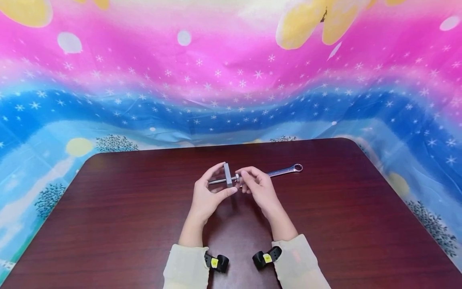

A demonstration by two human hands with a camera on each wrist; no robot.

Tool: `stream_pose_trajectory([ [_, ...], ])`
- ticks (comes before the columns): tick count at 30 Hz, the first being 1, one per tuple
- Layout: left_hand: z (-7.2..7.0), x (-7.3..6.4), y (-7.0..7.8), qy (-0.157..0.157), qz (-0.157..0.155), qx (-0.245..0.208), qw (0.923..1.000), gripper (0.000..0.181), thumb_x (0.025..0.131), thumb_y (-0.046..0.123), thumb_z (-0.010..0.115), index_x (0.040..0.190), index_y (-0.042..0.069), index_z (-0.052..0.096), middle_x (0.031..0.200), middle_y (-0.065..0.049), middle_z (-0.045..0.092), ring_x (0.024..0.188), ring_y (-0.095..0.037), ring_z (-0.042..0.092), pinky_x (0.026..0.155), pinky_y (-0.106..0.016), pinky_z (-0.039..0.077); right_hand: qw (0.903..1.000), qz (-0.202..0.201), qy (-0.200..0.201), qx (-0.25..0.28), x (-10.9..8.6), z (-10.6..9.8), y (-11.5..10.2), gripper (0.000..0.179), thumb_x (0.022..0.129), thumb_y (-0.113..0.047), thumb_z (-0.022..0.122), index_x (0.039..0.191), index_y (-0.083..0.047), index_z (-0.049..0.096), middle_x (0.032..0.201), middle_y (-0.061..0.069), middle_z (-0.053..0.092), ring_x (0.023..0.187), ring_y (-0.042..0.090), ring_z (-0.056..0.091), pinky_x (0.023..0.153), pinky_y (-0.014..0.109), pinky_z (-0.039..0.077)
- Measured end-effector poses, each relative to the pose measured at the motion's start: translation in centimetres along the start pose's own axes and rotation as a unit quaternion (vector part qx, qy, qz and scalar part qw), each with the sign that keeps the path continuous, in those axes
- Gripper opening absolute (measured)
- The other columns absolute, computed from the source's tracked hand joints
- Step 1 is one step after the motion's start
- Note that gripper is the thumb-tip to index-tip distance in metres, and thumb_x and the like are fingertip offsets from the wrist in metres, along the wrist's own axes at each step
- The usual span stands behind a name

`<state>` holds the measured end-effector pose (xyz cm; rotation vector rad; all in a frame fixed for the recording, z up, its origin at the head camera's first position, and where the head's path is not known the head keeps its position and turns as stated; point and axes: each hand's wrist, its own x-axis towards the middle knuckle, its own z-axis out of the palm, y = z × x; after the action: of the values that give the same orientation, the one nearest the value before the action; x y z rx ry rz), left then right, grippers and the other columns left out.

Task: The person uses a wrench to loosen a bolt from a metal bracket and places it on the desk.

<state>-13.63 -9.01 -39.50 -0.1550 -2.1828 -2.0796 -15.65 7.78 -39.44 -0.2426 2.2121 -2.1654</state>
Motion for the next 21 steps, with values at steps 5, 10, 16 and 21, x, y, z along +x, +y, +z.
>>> stream_pose_trajectory([
  [5, 0.21, -0.12, 0.24, -0.01, -0.002, 0.002, 0.9999, 0.072, 0.074, 0.002, 0.085, 0.138, 0.019, 0.058, 0.129, -0.013, 0.064, 0.114, -0.028, 0.063, 0.094, -0.043, 0.057, 0.9998, 0.002, 0.013, 0.017, 0.1, 0.1, 0.12, 0.027, 0.103, -0.018, 0.054, 0.108, 0.006, 0.065, 0.068, -0.002, 0.063, 0.06, 0.009, 0.054, 0.059, 0.024, 0.048],
  [10, 0.43, -0.24, 0.26, -0.021, -0.002, 0.0, 0.9998, 0.072, 0.075, 0.003, 0.085, 0.14, 0.02, 0.057, 0.13, -0.012, 0.063, 0.116, -0.027, 0.063, 0.094, -0.041, 0.057, 0.999, -0.007, 0.029, 0.034, 0.24, 0.21, 0.26, 0.023, 0.1, -0.012, 0.059, 0.103, 0.01, 0.064, 0.062, -0.005, 0.061, 0.057, 0.009, 0.054, 0.058, 0.023, 0.048],
  [16, 0.5, -0.11, 0.1, -0.015, 0.009, -0.008, 0.9998, 0.072, 0.075, 0.002, 0.085, 0.139, 0.02, 0.057, 0.129, -0.012, 0.064, 0.112, -0.028, 0.065, 0.093, -0.04, 0.058, 0.9978, -0.034, 0.004, 0.057, 0.12, 0.07, 0.09, 0.026, 0.095, -0.002, 0.063, 0.118, 0.007, 0.058, 0.08, -0.003, 0.068, 0.068, 0.01, 0.06, 0.066, 0.023, 0.053],
  [21, 0.35, -0.09, 0.19, -0.001, 0.017, -0.01, 0.9998, 0.071, 0.075, 0.001, 0.085, 0.139, 0.018, 0.058, 0.13, -0.012, 0.064, 0.112, -0.029, 0.065, 0.094, -0.039, 0.058, 0.9965, -0.06, -0.033, 0.046, 0.04, -0.17, 0.14, 0.04, 0.092, 0.004, 0.063, 0.13, 0.002, 0.053, 0.109, 0.019, 0.065, 0.08, 0.01, 0.061, 0.072, 0.021, 0.052],
])
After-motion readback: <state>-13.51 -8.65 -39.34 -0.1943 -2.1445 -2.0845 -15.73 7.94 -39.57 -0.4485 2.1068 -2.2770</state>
